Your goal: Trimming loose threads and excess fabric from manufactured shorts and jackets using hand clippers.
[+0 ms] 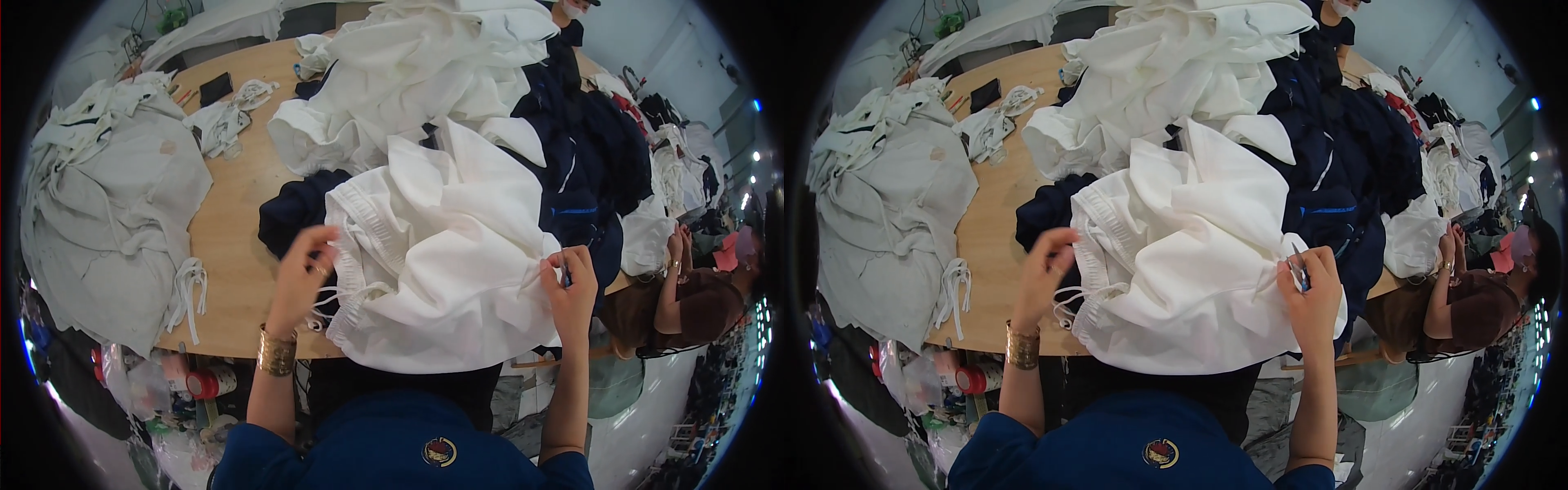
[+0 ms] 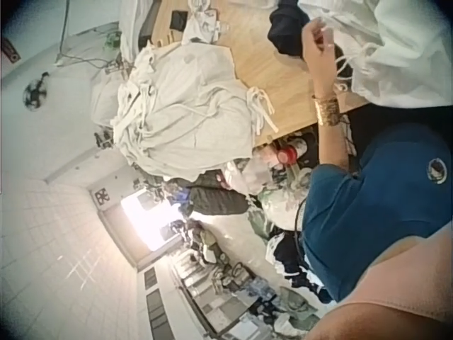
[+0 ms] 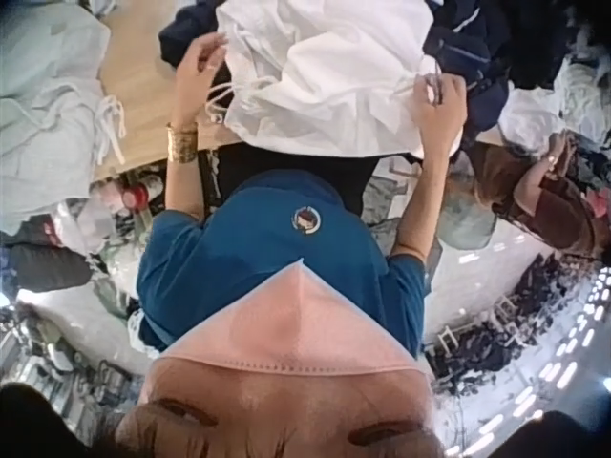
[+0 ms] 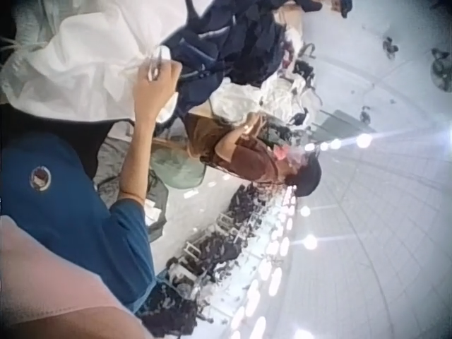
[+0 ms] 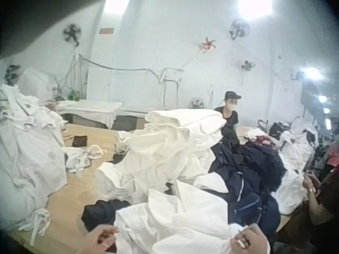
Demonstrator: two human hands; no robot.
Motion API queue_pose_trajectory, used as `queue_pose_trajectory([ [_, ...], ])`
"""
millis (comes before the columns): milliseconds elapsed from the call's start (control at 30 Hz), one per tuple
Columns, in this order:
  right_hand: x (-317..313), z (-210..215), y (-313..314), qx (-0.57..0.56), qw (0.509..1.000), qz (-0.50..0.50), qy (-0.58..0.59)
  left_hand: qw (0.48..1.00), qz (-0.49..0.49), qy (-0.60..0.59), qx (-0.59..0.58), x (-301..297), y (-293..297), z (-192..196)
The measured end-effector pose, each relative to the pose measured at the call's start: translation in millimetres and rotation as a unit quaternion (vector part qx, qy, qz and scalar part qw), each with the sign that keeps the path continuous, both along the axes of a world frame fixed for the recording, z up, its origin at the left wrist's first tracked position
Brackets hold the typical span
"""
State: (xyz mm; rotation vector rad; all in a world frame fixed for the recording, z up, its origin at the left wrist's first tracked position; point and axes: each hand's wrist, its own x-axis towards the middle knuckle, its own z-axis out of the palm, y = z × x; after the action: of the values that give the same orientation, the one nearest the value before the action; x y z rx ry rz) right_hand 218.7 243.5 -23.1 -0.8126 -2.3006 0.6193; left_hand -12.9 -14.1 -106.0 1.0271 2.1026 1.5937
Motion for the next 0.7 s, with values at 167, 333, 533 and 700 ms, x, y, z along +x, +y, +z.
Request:
queue_pose_trajectory([
  [167, 0, -6, 1, -0.001, 1.000, -0.004, -0.005, 0.983, 0.161, 0.035, -0.079, -38, 7, -32],
  [333, -1, -1, 0, 0.009, 1.000, -0.002, -0.012, 0.988, 0.144, 0.041, -0.023, -36, 33, -28],
  [533, -9, 7, -1, -0.054, 0.991, 0.082, 0.086, 0.975, 0.035, -0.112, 0.191, -4, 57, -3],
  [700, -45, 33, -46, -0.252, 0.937, 0.190, 0.150, 0.949, -0.163, -0.153, 0.221, 39, 65, 86],
])
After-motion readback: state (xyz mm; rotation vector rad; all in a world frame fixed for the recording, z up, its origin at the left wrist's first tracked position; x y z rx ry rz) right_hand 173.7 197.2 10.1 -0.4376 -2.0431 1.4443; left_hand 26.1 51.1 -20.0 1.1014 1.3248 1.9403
